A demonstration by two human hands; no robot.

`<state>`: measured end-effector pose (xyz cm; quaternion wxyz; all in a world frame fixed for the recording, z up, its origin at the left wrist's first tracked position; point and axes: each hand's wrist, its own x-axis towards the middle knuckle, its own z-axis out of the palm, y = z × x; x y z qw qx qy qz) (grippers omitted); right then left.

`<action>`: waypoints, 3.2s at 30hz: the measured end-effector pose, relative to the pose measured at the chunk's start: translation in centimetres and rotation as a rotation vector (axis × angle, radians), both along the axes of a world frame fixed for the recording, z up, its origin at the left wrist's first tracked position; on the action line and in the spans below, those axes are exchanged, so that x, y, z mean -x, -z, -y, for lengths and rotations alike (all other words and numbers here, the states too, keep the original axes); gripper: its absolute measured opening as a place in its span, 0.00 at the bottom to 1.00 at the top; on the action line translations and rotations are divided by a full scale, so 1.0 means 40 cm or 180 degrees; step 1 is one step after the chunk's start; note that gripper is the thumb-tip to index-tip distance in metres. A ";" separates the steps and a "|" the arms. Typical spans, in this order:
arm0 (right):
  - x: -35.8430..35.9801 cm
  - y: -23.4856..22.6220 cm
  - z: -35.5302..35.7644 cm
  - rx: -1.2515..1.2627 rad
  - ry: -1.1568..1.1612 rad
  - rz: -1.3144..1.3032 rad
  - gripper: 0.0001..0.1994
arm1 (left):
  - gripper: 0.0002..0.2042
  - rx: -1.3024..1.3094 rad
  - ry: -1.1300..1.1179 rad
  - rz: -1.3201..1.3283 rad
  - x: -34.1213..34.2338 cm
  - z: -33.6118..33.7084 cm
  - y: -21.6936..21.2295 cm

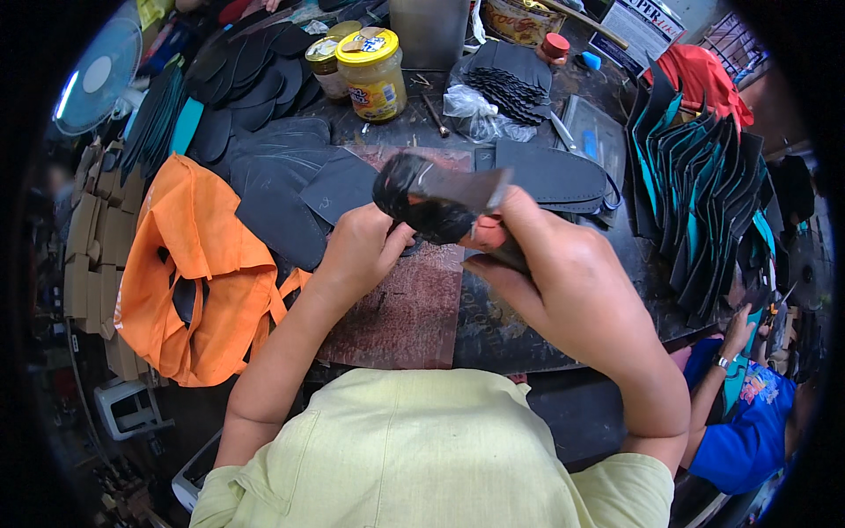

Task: The person uses a hammer and a metal punch to drive fasteners through the edges of a black insole onto a sole. They repeatedly reposition the punch and strike it with the hammer, then place the finished insole aside and pick up another to continue the process.

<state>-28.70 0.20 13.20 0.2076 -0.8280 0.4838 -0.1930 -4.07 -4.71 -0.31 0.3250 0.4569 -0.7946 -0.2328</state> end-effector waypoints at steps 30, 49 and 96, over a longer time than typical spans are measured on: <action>-0.004 0.001 -0.012 0.0004 -0.0075 -0.0048 0.22 | 0.10 0.0205 0.0175 -0.0046 -0.026 -0.019 0.001; 0.005 -0.015 -0.039 0.0137 0.0253 0.0352 0.18 | 0.09 -0.0018 0.0230 -0.0238 -0.050 -0.012 0.011; 0.019 0.005 -0.052 0.0226 0.0168 0.0461 0.19 | 0.08 -0.0023 0.0395 -0.0045 -0.038 -0.006 -0.011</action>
